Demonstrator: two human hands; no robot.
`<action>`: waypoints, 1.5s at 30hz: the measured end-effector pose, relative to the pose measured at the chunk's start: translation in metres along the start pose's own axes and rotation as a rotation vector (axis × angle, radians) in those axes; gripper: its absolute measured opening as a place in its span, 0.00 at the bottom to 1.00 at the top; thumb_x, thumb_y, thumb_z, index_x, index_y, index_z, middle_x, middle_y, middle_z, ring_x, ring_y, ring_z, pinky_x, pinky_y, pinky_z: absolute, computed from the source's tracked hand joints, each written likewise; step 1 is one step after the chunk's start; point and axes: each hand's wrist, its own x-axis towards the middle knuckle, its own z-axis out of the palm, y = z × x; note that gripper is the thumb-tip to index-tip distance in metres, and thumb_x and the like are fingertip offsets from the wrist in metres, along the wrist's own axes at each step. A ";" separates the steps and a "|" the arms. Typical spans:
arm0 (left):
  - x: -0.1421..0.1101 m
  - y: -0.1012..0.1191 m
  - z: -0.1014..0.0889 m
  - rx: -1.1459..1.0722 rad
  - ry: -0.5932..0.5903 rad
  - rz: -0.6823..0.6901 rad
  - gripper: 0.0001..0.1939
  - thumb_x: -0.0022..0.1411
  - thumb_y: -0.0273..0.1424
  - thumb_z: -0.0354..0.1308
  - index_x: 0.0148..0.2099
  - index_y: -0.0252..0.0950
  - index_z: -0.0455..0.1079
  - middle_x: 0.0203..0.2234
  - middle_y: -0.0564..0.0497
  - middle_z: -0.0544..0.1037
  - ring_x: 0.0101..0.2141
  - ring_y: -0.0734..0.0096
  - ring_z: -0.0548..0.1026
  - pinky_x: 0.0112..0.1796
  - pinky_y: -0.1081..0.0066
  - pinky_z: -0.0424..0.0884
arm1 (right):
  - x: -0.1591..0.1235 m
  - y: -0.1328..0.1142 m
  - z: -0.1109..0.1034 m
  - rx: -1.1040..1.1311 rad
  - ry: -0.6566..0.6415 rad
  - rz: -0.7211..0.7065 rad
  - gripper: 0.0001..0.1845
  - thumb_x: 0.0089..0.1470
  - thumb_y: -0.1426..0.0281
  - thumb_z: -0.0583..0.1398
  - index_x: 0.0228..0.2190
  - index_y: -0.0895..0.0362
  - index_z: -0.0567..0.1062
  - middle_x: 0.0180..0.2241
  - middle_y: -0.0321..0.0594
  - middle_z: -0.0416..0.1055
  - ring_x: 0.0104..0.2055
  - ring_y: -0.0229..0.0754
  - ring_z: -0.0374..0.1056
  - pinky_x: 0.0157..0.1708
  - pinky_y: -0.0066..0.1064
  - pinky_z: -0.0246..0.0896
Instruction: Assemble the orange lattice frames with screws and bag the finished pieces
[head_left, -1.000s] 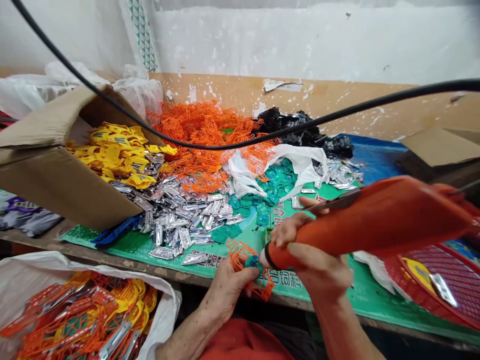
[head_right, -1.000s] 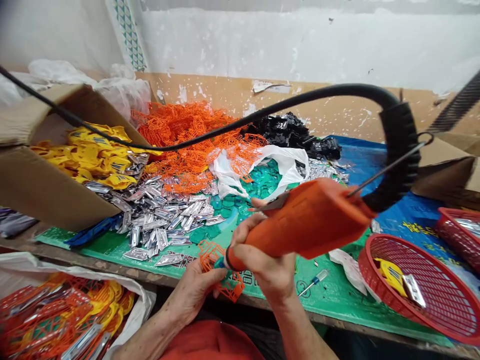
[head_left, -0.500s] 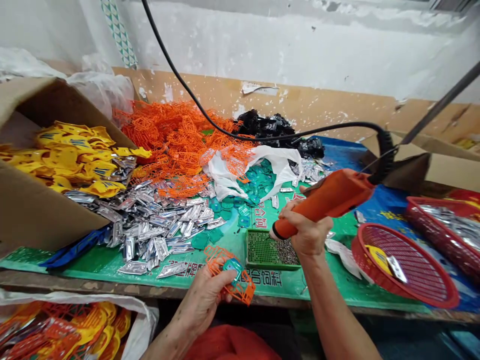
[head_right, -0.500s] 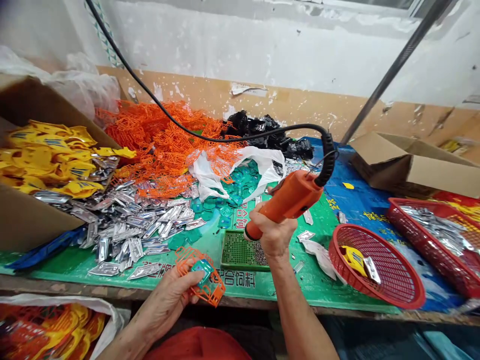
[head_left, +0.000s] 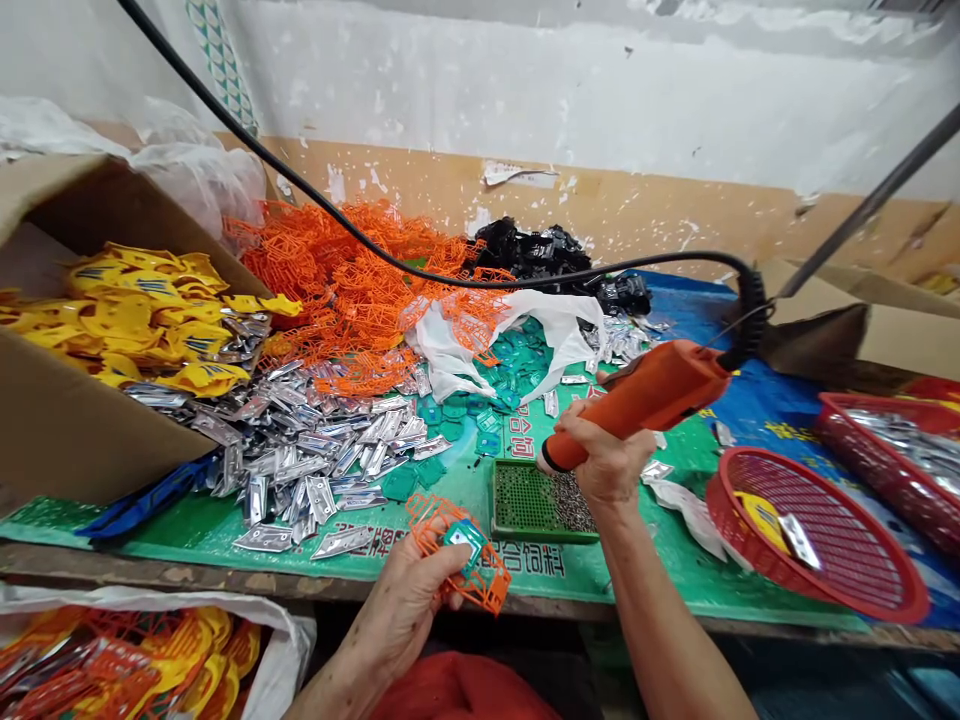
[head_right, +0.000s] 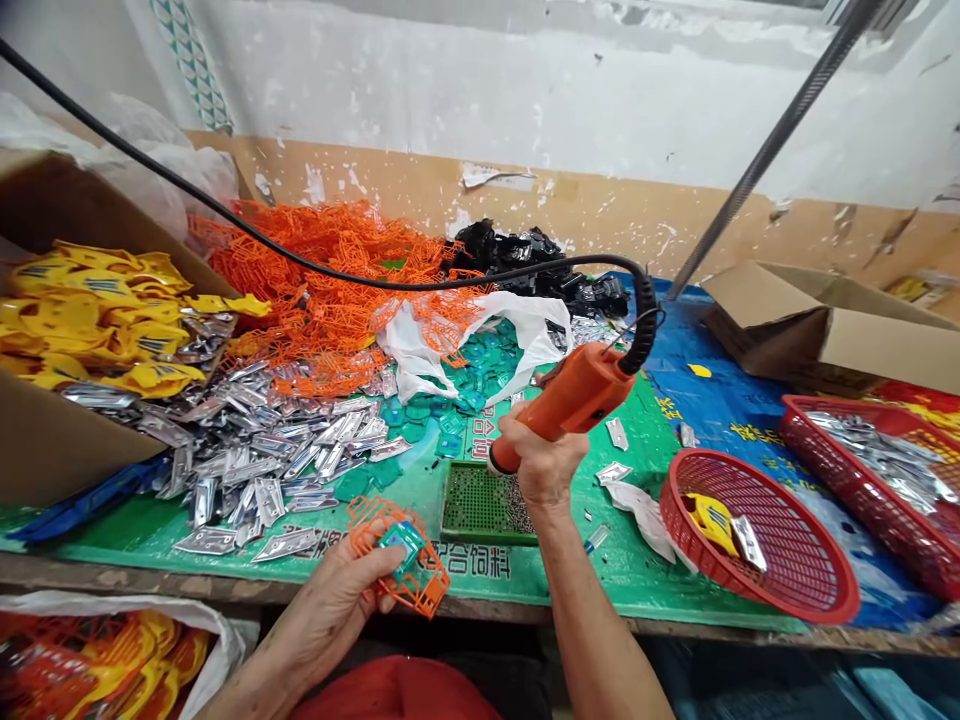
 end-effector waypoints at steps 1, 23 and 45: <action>0.000 0.000 0.000 -0.001 0.004 0.002 0.23 0.45 0.35 0.68 0.43 0.33 0.71 0.26 0.51 0.78 0.21 0.78 0.70 0.17 0.80 0.60 | 0.000 0.001 0.000 -0.003 0.004 -0.002 0.08 0.33 0.72 0.67 0.17 0.59 0.71 0.19 0.33 0.67 0.22 0.38 0.63 0.28 0.35 0.62; 0.000 -0.003 -0.003 -0.099 0.004 0.008 0.23 0.43 0.34 0.71 0.43 0.34 0.73 0.28 0.52 0.77 0.21 0.78 0.69 0.17 0.80 0.61 | 0.000 0.005 0.001 -0.026 0.008 0.022 0.10 0.31 0.72 0.68 0.20 0.59 0.73 0.23 0.35 0.70 0.26 0.39 0.66 0.32 0.37 0.63; 0.000 -0.001 0.001 -0.172 -0.035 0.038 0.17 0.47 0.29 0.67 0.41 0.34 0.73 0.26 0.54 0.75 0.20 0.80 0.68 0.17 0.80 0.59 | -0.046 -0.087 0.012 0.352 -0.294 0.227 0.26 0.39 0.78 0.61 0.43 0.49 0.71 0.23 0.31 0.67 0.25 0.37 0.65 0.30 0.36 0.66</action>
